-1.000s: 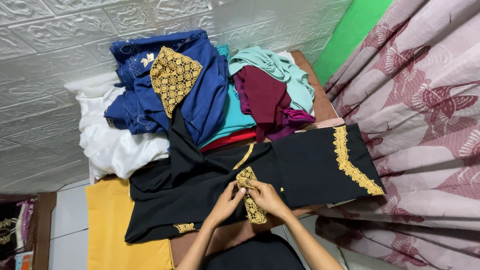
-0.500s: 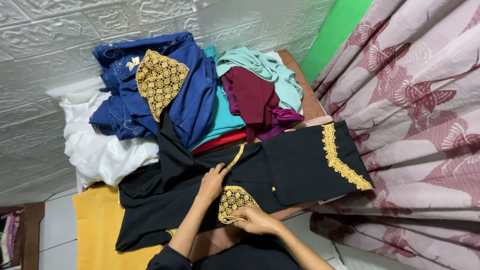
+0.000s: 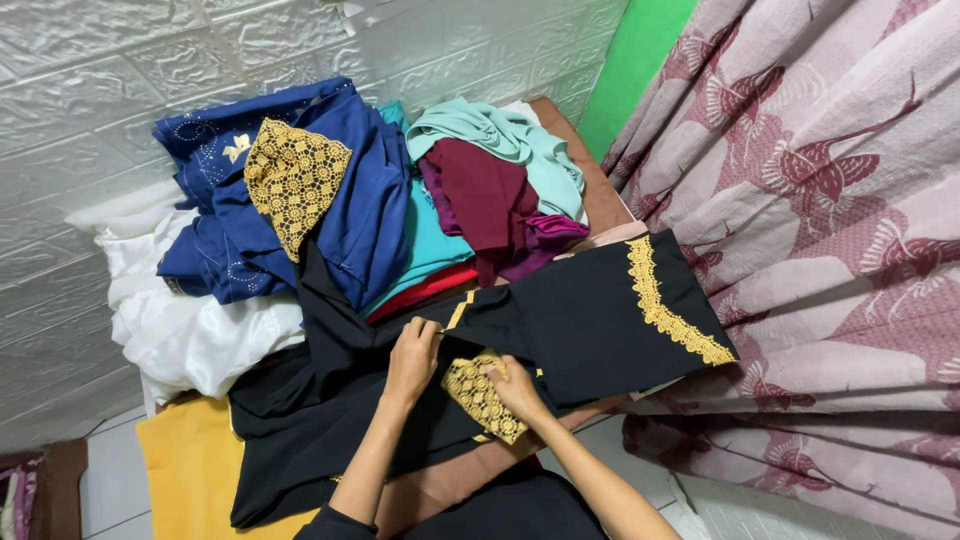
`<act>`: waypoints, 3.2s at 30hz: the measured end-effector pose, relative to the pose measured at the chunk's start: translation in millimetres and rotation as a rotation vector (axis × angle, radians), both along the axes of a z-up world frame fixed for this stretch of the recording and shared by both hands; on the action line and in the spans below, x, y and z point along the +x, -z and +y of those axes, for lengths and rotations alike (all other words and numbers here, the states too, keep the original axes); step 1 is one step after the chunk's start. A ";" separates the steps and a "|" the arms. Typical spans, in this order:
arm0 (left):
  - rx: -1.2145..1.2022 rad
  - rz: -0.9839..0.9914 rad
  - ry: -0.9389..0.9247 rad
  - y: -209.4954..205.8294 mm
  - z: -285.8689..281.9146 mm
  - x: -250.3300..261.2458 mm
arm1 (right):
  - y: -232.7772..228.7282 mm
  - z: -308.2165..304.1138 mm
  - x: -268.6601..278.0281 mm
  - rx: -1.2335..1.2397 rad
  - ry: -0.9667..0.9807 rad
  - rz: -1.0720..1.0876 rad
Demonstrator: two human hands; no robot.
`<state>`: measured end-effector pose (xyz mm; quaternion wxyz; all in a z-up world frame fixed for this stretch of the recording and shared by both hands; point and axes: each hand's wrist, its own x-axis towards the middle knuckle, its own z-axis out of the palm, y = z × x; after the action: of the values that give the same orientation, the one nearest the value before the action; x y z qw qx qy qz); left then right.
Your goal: Folding a black dress with gold trim on a floor mat
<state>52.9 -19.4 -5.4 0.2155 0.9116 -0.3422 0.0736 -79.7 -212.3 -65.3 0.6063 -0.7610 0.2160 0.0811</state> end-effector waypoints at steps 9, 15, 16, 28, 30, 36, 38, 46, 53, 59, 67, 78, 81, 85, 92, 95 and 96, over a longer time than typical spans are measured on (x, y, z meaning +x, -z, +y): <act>-0.090 -0.036 -0.028 3.9 2.9 -15.1 | 31.6 -81.6 -5.6 -0.824 -0.083 0.310; -0.107 -0.046 -0.016 16.3 7.1 -23.5 | 136.5 -133.9 -27.9 -1.114 -0.143 0.121; -0.110 -0.043 -0.014 16.4 7.6 -25.0 | 169.4 -147.5 -37.5 -1.316 -0.253 -0.029; -0.103 0.083 -0.019 11.5 26.9 -50.9 | -5.0 -85.9 -138.5 -1.102 -0.063 -0.483; -0.181 0.082 -0.016 8.8 23.6 -56.1 | -29.7 -72.9 -143.8 -1.072 -0.049 -0.537; -0.130 0.055 0.098 21.0 2.4 -65.3 | -26.8 -69.8 -110.9 -1.285 0.025 -0.439; -0.105 0.067 0.106 23.5 -2.3 -68.6 | -31.5 -69.8 -90.1 -1.471 -0.235 -0.289; 0.137 0.130 0.064 44.5 21.1 -71.5 | -17.7 -107.9 -82.7 -0.921 -0.137 -0.454; -0.068 0.255 -0.119 -12.8 40.8 -72.7 | -21.4 -85.6 -88.8 -0.917 -0.280 -0.289; -0.130 0.176 -0.434 2.5 113.6 -52.5 | -41.5 -18.1 31.8 -0.640 -0.271 -0.531; -0.225 0.286 -0.875 56.2 237.6 -43.4 | -139.7 129.3 211.4 -0.123 -0.358 -0.729; -0.716 0.657 -0.979 107.9 305.4 25.1 | -208.6 163.9 279.2 0.735 0.129 -0.339; -0.522 0.645 -0.998 151.6 319.7 64.3 | -205.9 136.1 228.9 0.964 0.148 -0.202; -0.697 0.434 -1.112 130.9 325.9 92.3 | -182.4 98.4 123.2 0.734 -0.114 0.004; -0.517 0.324 -1.086 121.7 325.5 90.3 | -75.9 93.6 18.0 0.396 -0.538 0.583; -0.360 0.133 -1.057 141.8 333.3 94.7 | -95.1 102.8 2.8 0.157 -0.799 0.413; -0.359 0.133 -1.048 120.8 320.9 84.8 | -126.2 107.6 1.6 0.160 -0.790 0.410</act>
<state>137.7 301.4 -126.2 0.3230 0.9116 0.1888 0.1704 -78.0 -104.7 60.9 0.5303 -0.7041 0.0179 0.4718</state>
